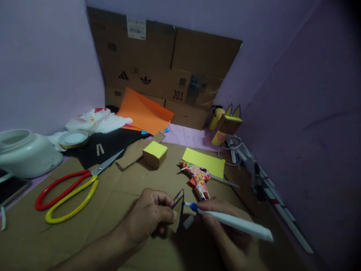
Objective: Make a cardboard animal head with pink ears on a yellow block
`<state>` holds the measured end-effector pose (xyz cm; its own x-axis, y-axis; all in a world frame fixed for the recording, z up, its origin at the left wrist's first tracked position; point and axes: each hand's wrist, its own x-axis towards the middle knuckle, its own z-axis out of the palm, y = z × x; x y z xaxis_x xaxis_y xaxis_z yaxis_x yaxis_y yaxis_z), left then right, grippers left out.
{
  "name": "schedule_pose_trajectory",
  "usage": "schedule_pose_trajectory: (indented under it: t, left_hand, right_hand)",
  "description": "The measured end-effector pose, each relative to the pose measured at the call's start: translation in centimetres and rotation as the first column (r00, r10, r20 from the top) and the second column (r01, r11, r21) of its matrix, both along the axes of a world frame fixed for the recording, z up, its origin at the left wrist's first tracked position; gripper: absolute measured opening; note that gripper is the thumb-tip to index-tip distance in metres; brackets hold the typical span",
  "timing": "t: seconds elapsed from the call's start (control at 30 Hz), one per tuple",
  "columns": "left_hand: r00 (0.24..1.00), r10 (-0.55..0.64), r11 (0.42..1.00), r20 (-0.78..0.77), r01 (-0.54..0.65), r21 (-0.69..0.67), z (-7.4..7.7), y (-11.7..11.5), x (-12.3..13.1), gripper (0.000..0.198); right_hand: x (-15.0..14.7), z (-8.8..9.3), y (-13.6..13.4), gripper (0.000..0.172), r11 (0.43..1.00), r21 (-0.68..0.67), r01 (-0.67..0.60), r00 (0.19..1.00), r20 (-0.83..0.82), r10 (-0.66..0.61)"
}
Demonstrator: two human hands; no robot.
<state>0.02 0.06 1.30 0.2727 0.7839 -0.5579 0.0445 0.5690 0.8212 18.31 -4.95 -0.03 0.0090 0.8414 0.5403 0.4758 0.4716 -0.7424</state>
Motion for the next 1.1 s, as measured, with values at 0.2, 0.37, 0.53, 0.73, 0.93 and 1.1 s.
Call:
schedule_pose_trajectory:
  t: [0.2, 0.37, 0.53, 0.73, 0.93, 1.1]
  left_hand:
    - [0.999, -0.033, 0.999, -0.033, 0.033, -0.002, 0.0, -0.1, 0.1, 0.013]
    - [0.999, -0.04, 0.999, -0.015, 0.04, 0.002, 0.0, -0.1, 0.0, 0.012]
    - [0.999, -0.04, 0.999, -0.01, 0.04, 0.007, -0.1, 0.0, 0.0, 0.011]
    - [0.999, 0.028, 0.999, 0.02, -0.029, 0.028, -0.1, 0.0, 0.0, 0.014]
    - [0.991, 0.091, 0.994, 0.1, -0.097, 0.058, 0.2, 0.3, -0.1, 0.018]
    - [0.992, 0.066, 0.992, 0.104, -0.076, 0.096, 0.2, 0.2, -0.4, 0.016]
  right_hand:
    - [0.0, 0.3, 0.3, 0.019, 0.999, -0.025, -0.044, 0.998, -0.053, 0.043]
    - [-0.1, 0.6, 0.4, 0.021, 0.999, -0.014, -0.051, 0.997, -0.054, 0.05]
    - [-0.1, 0.2, 0.2, 0.017, 1.0, -0.014, -0.012, 0.997, -0.078, 0.011]
    - [-0.4, -0.3, 0.3, 0.014, 0.995, -0.099, 0.015, 0.911, -0.408, -0.055]
    - [-0.8, 0.3, 1.2, 0.019, 0.955, -0.295, -0.039, 0.837, -0.532, -0.131]
    - [-0.8, 0.4, 1.2, 0.024, 0.945, -0.319, -0.074, 0.898, -0.434, -0.076]
